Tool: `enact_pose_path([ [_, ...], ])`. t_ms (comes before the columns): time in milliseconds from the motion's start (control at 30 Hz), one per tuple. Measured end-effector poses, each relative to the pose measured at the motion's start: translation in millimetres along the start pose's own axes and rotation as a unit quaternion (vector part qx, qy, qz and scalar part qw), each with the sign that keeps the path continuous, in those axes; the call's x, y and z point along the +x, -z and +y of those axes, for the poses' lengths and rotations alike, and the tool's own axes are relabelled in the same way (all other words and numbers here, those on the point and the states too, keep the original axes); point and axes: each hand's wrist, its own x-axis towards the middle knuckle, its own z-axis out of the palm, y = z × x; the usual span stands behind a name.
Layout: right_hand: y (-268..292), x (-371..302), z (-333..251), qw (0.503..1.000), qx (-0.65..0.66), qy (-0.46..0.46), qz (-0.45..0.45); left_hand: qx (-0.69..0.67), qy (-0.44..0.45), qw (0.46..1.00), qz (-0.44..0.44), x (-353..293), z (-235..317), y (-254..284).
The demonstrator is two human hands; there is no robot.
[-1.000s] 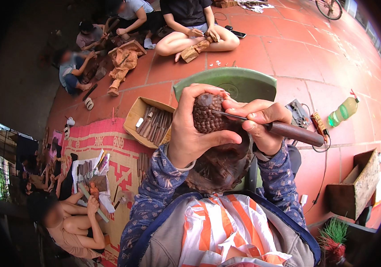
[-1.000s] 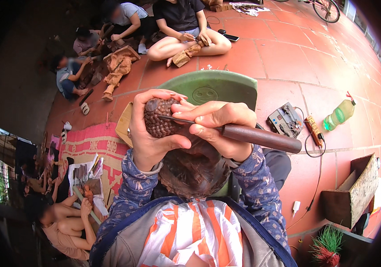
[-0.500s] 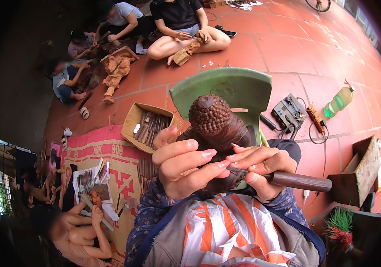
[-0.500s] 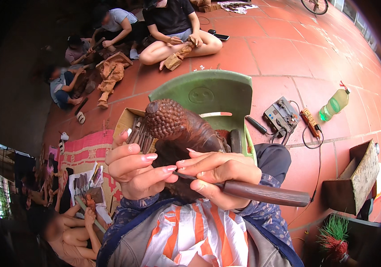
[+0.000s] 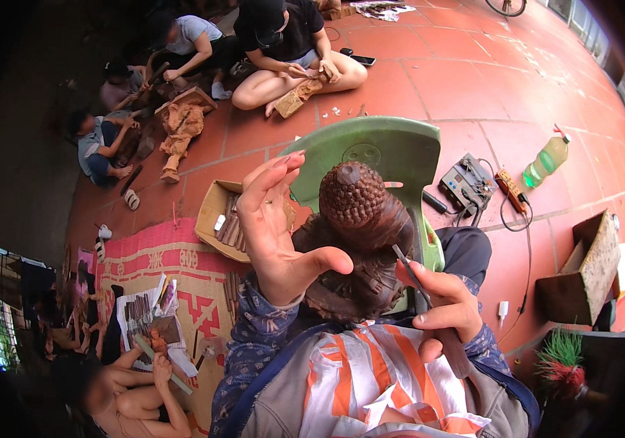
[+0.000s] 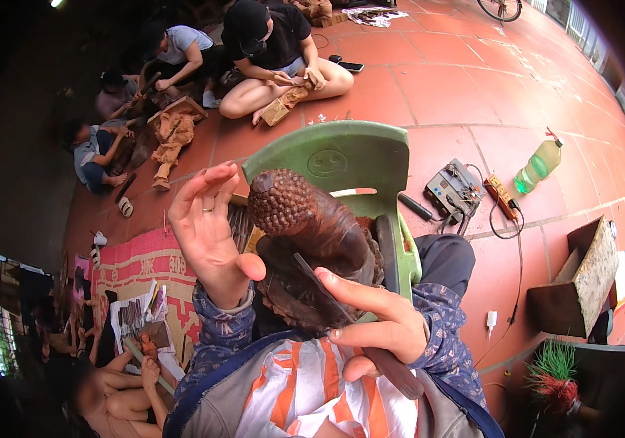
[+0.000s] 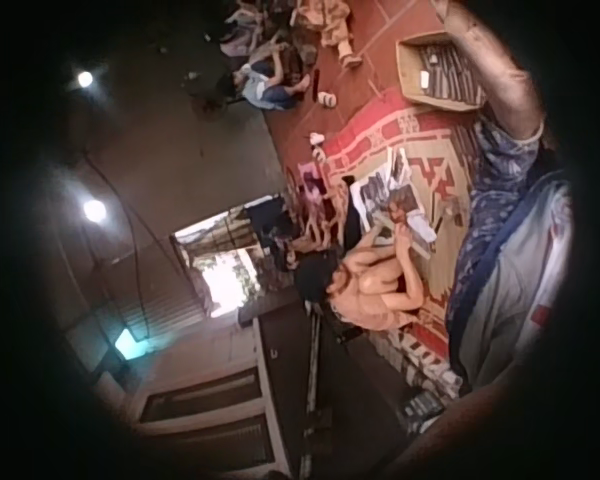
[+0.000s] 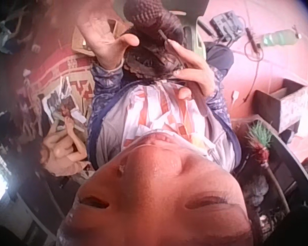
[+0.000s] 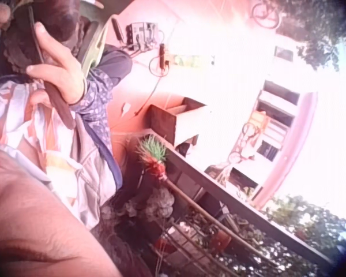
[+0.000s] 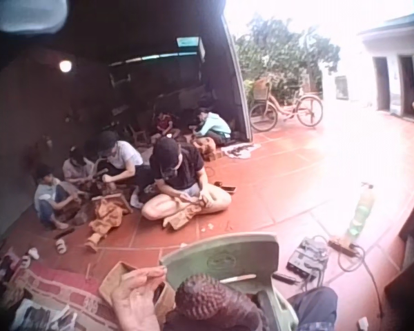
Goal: The person carves a dark, textured wooden object using a small chisel. They hold the object in one hand and carefully chip away at its surface with the tool in the other hand.
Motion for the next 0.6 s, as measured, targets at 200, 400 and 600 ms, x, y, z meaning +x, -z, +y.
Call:
enact_pose_path([
  [200,1,8,17,0.991,-0.119,0.054,-0.024,-0.153,0.167,0.965,-0.135,3,-6,-16],
  [400,-6,8,25,0.992,-0.108,0.057,0.024,-0.207,0.109,0.966,-0.106,13,-14,-33],
  [600,-2,25,25,0.981,-0.176,0.073,-0.041,-0.201,0.103,0.97,-0.091,10,-18,-35],
])
